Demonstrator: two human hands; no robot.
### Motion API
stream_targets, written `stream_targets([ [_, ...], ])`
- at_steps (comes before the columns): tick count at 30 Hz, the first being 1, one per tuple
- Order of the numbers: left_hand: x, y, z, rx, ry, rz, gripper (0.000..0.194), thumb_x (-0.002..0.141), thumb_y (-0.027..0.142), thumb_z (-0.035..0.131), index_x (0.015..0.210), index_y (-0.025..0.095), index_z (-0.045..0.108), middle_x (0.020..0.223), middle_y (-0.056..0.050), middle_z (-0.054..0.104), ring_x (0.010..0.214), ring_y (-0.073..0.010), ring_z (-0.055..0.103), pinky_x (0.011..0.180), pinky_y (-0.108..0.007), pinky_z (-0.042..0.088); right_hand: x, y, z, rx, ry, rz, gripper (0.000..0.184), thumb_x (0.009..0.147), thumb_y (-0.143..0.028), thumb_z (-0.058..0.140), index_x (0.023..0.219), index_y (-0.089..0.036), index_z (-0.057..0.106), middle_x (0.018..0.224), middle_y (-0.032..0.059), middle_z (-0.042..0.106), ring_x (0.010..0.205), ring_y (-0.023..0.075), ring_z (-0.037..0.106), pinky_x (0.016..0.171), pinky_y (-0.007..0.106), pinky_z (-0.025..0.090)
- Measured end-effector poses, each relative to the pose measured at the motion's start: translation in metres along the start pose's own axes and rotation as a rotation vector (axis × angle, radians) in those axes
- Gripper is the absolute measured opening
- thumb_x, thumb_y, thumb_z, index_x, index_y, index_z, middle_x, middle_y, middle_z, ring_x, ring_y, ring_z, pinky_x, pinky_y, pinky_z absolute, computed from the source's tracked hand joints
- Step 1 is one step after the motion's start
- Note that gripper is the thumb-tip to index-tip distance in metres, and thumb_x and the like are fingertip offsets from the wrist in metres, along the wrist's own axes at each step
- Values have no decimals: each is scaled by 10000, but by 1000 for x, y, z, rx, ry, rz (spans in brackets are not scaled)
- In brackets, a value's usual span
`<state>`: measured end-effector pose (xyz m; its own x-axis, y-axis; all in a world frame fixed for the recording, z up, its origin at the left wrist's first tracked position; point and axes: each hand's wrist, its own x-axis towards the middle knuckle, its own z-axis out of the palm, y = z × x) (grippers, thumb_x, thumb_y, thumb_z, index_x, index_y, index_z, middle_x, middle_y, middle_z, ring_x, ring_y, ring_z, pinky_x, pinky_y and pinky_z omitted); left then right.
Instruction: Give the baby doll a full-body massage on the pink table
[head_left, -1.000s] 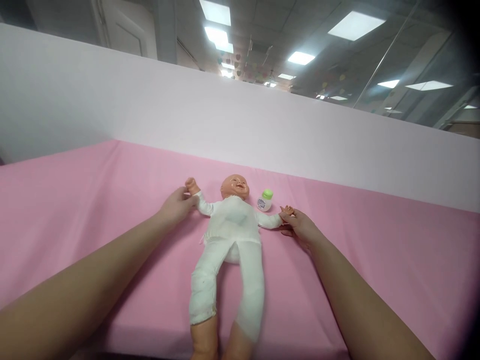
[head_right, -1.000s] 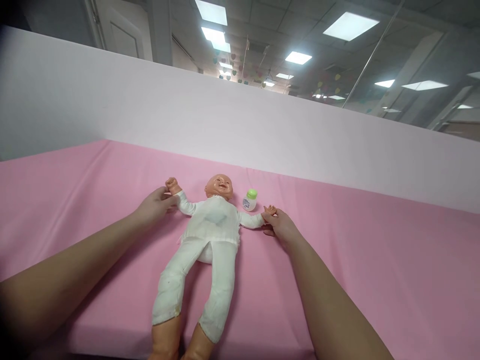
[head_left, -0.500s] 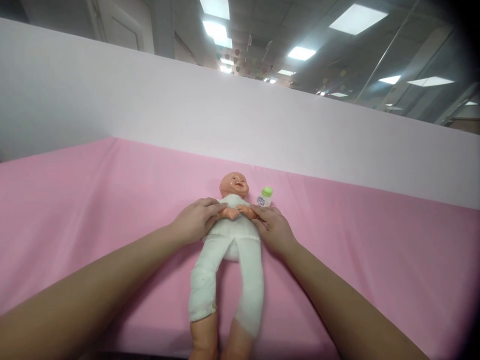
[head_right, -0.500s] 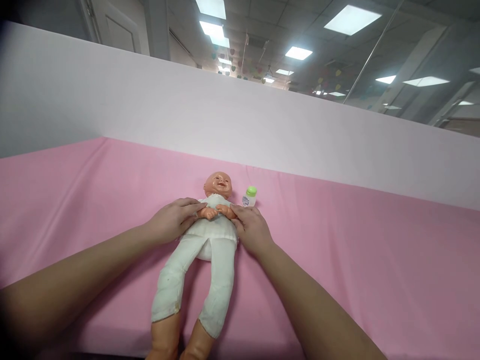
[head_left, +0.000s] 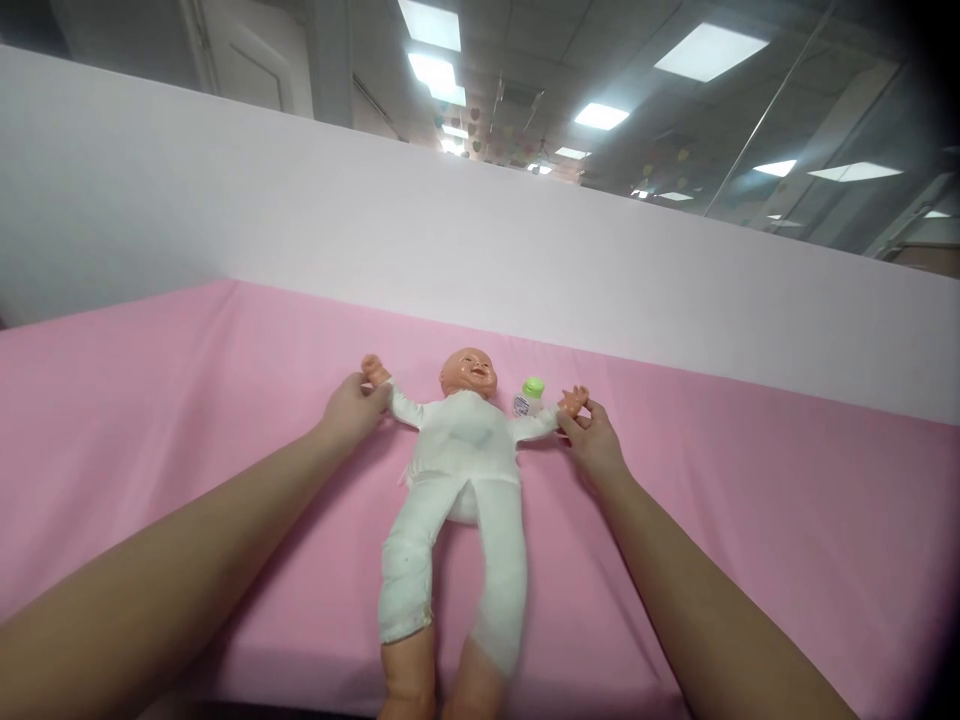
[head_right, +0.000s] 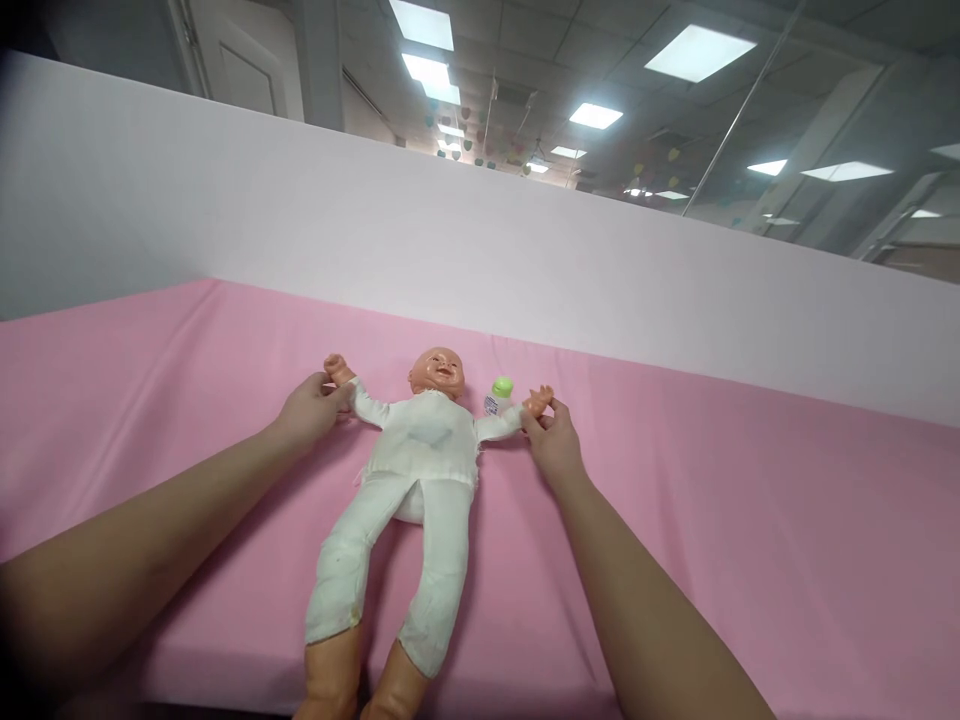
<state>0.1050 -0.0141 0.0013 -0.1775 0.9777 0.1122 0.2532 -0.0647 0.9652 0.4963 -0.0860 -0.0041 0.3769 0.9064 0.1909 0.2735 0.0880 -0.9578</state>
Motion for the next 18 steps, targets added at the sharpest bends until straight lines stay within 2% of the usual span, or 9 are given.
stream_targets([
  [3,15,-9,-6,-78,-25,-65,375,782,394,757,1033,137,649,900,-128,752,777,-256,756,699,-351,615,11,9,-13,-6,-43,191,614,791,-369,780,1325,-162,558,827,75,740,690,225,704,626,345,610],
  [5,17,-10,-6,-100,-36,-69,380,767,391,773,1022,132,658,886,-127,755,771,-254,759,701,-347,621,13,11,-16,-26,-53,207,623,766,-360,800,1303,-149,566,848,91,748,693,235,707,643,370,617],
  [7,13,-8,-3,-111,-37,-45,416,784,420,767,1086,150,673,949,-118,764,801,-253,761,719,-345,621,10,10,-13,-77,-6,168,694,766,-403,810,1360,-181,528,936,94,762,765,252,726,718,404,624],
  [10,-1,-2,8,14,-49,125,520,867,472,691,1329,240,636,1155,-81,759,954,-255,754,816,-343,602,0,2,-2,-196,90,-37,736,807,-482,782,1427,-234,472,1048,83,772,899,268,741,853,439,603],
  [12,-13,3,17,214,-95,287,593,942,492,595,1500,308,518,1256,-54,738,1063,-261,728,904,-358,571,-9,-4,10,-243,95,-187,688,850,-489,740,1437,-247,478,1110,86,768,928,262,740,873,432,595],
  [15,-28,8,30,530,-222,505,636,1016,460,463,1616,273,365,1367,-81,687,1217,-292,659,1018,-402,510,-20,-10,26,-339,-34,-351,549,939,-401,629,1466,-302,513,1238,65,736,983,245,724,887,424,592],
  [18,-36,9,39,764,-305,657,609,1042,388,378,1624,209,358,1415,-130,642,1262,-318,611,1040,-435,484,-27,-10,37,-550,-191,-544,472,977,-304,549,1448,-316,583,1328,41,705,1172,272,649,1046,489,513],
])
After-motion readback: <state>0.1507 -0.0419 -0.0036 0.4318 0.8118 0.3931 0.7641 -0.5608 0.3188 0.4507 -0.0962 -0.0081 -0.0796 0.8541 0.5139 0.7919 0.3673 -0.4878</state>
